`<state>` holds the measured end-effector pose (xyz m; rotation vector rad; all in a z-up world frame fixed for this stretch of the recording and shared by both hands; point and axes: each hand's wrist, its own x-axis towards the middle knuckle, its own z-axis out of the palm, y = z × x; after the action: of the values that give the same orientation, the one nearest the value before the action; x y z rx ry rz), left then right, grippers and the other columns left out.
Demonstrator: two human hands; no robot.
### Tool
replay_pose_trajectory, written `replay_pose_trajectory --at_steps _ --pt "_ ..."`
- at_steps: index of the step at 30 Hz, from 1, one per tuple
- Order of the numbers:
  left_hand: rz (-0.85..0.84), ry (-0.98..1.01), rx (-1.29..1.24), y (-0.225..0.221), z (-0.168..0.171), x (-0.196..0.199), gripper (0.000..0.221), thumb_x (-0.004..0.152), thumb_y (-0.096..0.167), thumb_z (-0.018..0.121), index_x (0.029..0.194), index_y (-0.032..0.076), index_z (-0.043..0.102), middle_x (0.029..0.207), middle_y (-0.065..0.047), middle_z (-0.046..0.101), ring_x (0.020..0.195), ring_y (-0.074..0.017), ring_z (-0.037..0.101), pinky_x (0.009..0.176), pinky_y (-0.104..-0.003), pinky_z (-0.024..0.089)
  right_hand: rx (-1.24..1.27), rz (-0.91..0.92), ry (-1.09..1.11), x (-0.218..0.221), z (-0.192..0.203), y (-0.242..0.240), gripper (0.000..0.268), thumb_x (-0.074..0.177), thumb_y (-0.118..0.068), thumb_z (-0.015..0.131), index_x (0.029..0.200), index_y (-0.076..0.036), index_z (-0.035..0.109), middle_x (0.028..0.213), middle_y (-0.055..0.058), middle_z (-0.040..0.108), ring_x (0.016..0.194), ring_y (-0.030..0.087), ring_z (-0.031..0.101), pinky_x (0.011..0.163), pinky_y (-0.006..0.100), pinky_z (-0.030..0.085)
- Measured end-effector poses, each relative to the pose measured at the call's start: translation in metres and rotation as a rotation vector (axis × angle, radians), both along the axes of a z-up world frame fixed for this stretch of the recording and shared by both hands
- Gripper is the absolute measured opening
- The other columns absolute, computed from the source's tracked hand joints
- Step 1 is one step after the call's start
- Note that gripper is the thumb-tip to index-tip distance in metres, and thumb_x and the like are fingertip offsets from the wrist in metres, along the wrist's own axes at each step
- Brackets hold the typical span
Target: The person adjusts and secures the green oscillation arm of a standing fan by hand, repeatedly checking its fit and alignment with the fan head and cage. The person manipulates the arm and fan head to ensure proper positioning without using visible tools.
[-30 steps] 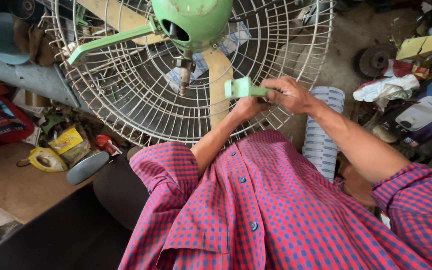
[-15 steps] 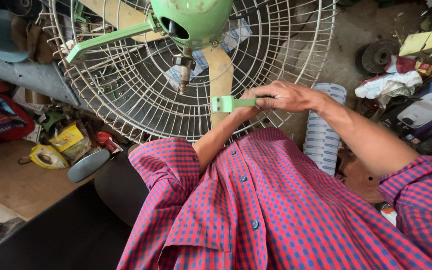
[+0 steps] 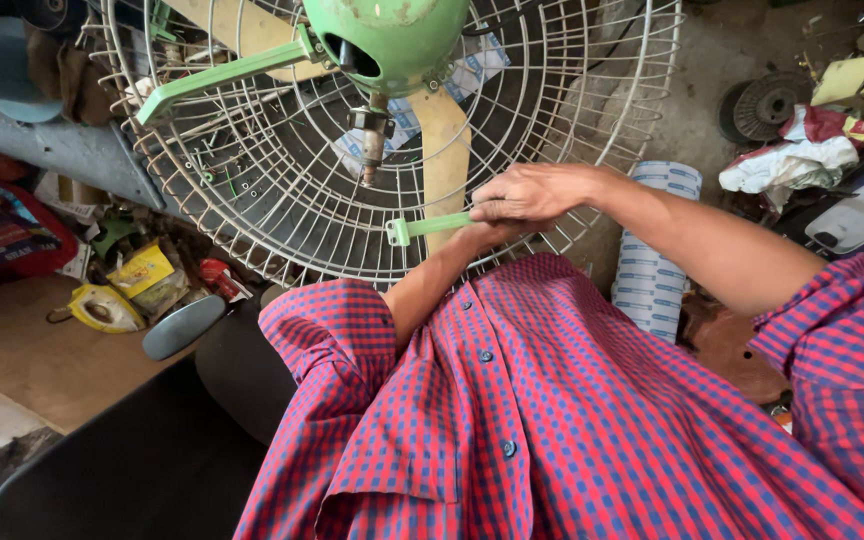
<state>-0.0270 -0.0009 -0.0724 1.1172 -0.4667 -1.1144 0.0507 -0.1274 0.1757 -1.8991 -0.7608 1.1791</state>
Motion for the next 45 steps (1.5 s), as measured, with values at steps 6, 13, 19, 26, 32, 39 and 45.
replay_pose_trajectory --at_steps 6,13,19,26,32,39,45 --pt "0.075 -0.293 0.307 -0.005 0.027 -0.002 0.031 0.093 0.031 0.077 0.114 0.008 0.076 0.103 -0.007 0.077 0.096 -0.0148 0.071 0.087 -0.032 0.059 0.050 -0.012 0.017 0.001 -0.006 0.006 0.051 0.101 -0.054 0.046 0.097 -0.009 0.070 0.082 0.009 0.071 0.077 0.025 0.069 0.072 0.041 0.053" --pt "-0.002 -0.224 0.202 -0.011 0.003 -0.011 0.034 0.098 0.031 0.068 0.124 0.010 0.070 0.116 -0.008 0.071 0.108 -0.0158 0.066 0.096 -0.033 0.055 0.019 -0.022 0.043 -0.003 -0.009 0.004 0.056 0.100 -0.059 0.045 0.096 -0.008 0.069 0.085 0.010 0.073 0.083 0.026 0.073 0.075 0.041 0.054" --pt "-0.087 -0.257 0.130 -0.009 -0.001 -0.016 0.037 0.102 0.032 0.060 0.132 0.011 0.064 0.127 -0.008 0.067 0.118 -0.0167 0.062 0.103 -0.034 0.051 -0.098 -0.008 -0.025 -0.008 -0.005 0.015 0.054 0.098 -0.059 0.045 0.104 -0.012 0.071 0.092 0.016 0.070 0.090 0.036 0.067 0.077 0.047 0.050" --pt "-0.163 -0.261 0.102 -0.004 0.002 -0.022 0.041 0.107 0.032 0.051 0.142 0.013 0.058 0.139 -0.009 0.061 0.130 -0.0177 0.057 0.112 -0.035 0.046 -0.089 0.026 0.156 -0.011 0.015 0.011 0.054 0.096 -0.061 0.045 0.106 -0.012 0.067 0.087 0.013 0.070 0.080 0.030 0.071 0.072 0.042 0.055" --pt "-0.286 -0.682 0.326 -0.005 -0.007 -0.018 0.045 0.109 0.034 0.046 0.148 0.015 0.055 0.148 -0.008 0.057 0.137 -0.0184 0.054 0.118 -0.036 0.041 -0.130 -0.011 0.175 -0.006 0.009 0.004 0.054 0.101 -0.058 0.046 0.105 -0.009 0.067 0.078 0.014 0.066 0.064 0.021 0.067 0.056 0.039 0.052" --pt "0.111 -0.560 0.076 -0.004 0.017 -0.015 0.028 0.108 0.023 0.058 0.132 0.013 0.068 0.130 -0.008 0.072 0.124 -0.0202 0.068 0.108 -0.036 0.056 0.066 -0.206 0.445 -0.016 -0.010 -0.021 0.042 0.096 -0.045 0.059 0.116 -0.008 0.066 0.085 0.006 0.066 0.065 0.014 0.061 0.051 0.030 0.052" --pt "0.112 -0.241 0.380 -0.005 0.090 0.001 0.033 0.092 0.009 0.073 0.124 0.001 0.069 0.115 -0.011 0.075 0.102 -0.0220 0.070 0.094 -0.037 0.057 0.538 -0.842 0.585 -0.037 -0.031 -0.043 0.044 0.102 -0.041 0.060 0.130 -0.008 0.063 0.094 0.001 0.059 0.080 0.008 0.058 0.066 0.025 0.055"
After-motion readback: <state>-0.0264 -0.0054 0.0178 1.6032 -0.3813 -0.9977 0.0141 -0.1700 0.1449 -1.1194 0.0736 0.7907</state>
